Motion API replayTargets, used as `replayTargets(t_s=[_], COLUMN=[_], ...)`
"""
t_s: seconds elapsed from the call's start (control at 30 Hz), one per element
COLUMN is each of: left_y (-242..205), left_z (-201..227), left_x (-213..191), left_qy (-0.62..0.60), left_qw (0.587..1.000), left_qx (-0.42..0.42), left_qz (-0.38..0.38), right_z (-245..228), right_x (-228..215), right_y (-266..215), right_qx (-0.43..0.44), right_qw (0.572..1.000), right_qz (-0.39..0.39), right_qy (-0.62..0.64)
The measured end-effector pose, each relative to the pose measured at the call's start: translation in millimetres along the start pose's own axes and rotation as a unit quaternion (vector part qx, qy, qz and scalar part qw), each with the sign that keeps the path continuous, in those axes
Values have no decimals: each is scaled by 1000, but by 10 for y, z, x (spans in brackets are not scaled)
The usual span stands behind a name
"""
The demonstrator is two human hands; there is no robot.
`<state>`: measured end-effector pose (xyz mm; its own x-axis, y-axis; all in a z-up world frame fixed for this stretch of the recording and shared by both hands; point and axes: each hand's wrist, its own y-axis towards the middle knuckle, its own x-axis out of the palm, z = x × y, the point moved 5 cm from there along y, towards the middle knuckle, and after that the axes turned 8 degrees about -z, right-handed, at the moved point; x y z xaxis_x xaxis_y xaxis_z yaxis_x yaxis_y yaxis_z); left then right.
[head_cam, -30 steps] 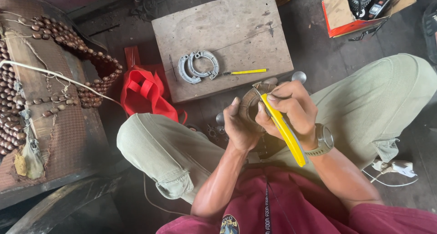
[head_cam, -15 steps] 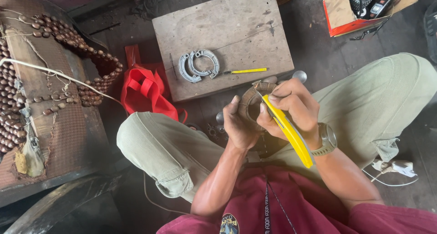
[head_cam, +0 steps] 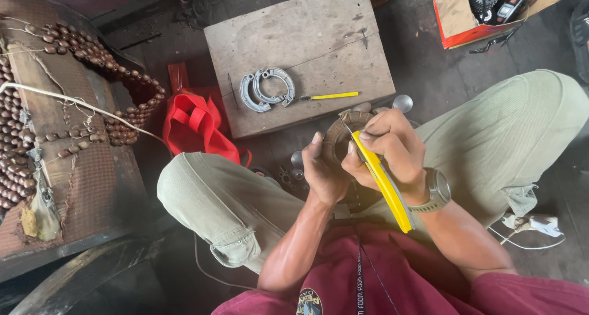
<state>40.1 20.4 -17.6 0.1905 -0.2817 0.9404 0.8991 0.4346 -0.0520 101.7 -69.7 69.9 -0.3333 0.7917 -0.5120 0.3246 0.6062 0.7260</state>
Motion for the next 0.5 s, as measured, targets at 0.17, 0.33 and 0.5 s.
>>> replayTargets(t_s=[0.17, 0.33, 0.5], left_y=[-31, -7, 2], left_z=[8, 86, -47], left_x=[59, 272, 79], left_qy=[26, 20, -26], left_qw=[999, 999, 999], left_qx=[13, 6, -32], left_qz=[45, 44, -15], right_z=[-18, -24, -3], right_x=[23, 9, -47], right_y=[26, 43, 62], right_qx=[4, 5, 36], right_qw=[1000, 1000, 998], right_qz=[11, 6, 39], right_qy=[9, 11, 37])
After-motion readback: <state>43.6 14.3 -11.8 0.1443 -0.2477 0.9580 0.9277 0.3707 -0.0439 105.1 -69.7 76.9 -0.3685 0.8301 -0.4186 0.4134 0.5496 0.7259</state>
